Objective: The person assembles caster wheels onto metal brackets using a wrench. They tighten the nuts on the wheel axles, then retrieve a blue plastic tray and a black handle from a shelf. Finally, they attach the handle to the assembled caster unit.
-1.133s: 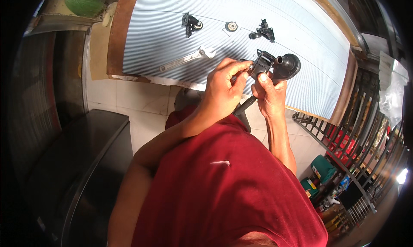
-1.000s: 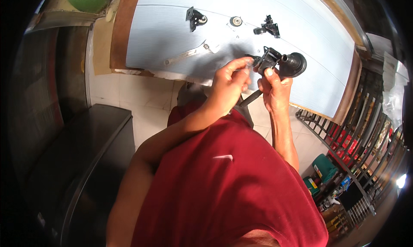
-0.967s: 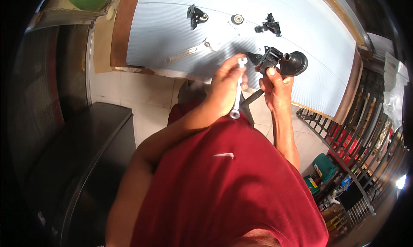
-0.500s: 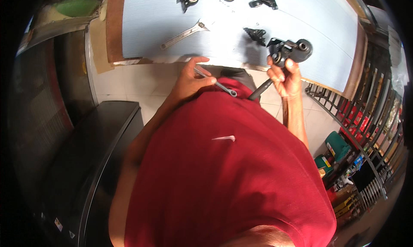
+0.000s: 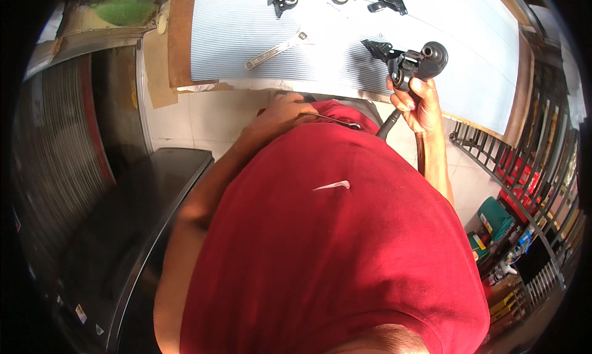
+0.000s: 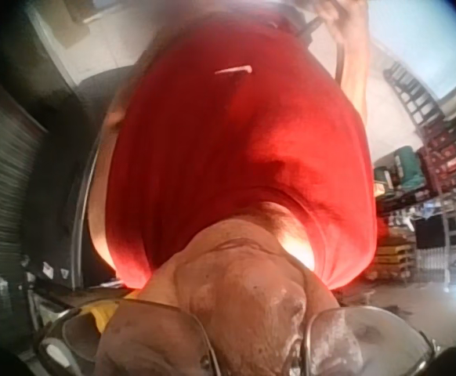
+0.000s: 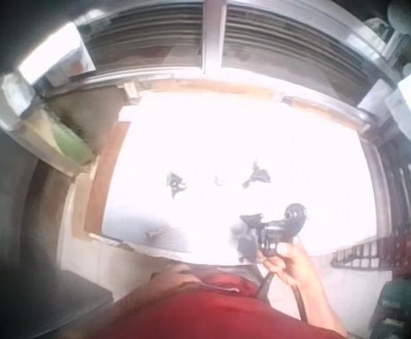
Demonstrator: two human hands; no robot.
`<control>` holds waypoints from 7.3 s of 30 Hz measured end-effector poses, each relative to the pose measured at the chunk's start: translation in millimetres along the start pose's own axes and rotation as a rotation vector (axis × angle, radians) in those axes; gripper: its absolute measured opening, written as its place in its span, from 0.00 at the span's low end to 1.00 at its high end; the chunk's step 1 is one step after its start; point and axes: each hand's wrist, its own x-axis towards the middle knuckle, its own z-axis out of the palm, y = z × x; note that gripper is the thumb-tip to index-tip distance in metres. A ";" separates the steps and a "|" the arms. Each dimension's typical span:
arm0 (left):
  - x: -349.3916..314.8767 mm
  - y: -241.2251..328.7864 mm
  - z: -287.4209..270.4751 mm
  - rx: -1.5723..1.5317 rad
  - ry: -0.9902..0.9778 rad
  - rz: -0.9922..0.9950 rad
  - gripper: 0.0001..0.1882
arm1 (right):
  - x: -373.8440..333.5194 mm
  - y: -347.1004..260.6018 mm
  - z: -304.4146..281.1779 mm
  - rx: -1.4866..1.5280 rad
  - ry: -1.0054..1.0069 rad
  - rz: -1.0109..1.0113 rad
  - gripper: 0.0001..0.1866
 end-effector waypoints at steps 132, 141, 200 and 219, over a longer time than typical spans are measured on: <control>95.3 135.1 -13.4 -0.838 0.595 0.514 0.15 | -33.7 -4.4 63.7 -0.268 0.365 -0.111 0.25; 102.5 145.1 -18.4 -0.680 0.705 0.691 0.13 | -28.2 6.3 76.9 -0.097 0.357 -0.169 0.28; 70.5 112.5 -60.5 -0.648 0.247 0.433 0.12 | -21.9 -65.5 65.0 -1.282 -0.182 0.144 0.28; 64.0 101.3 -71.5 -0.655 0.152 0.248 0.13 | -26.0 -42.8 58.0 -0.789 -0.047 0.093 0.25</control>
